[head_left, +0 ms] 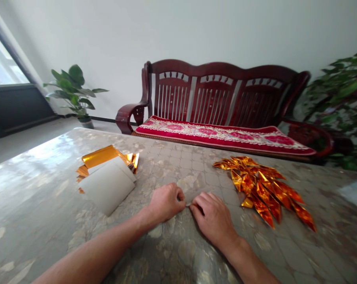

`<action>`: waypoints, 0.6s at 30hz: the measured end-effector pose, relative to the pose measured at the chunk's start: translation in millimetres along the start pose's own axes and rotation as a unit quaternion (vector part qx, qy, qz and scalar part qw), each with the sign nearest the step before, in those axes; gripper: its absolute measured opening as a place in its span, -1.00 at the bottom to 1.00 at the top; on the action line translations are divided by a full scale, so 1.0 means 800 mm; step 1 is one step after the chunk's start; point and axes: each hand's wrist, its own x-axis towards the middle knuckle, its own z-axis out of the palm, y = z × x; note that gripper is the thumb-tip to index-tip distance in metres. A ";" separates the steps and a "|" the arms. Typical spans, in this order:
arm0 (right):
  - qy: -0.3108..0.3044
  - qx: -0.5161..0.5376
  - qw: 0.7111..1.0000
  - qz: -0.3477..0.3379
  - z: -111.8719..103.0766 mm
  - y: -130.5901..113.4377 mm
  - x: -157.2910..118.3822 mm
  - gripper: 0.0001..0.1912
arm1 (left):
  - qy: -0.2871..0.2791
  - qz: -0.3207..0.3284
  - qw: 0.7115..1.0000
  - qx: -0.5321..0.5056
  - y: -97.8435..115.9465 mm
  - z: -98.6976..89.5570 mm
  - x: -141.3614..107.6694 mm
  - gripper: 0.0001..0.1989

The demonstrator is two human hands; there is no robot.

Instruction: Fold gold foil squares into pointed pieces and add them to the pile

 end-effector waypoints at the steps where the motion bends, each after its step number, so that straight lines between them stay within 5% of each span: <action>1: -0.001 0.000 1.000 0.004 0.000 0.000 0.000 -0.85 | 0.002 0.002 1.000 0.003 0.001 0.000 0.000 -0.87; 18: -0.002 -0.002 0.998 0.063 0.002 -0.008 0.003 -0.89 | -0.013 0.024 1.000 0.010 0.002 -0.003 0.001 -0.88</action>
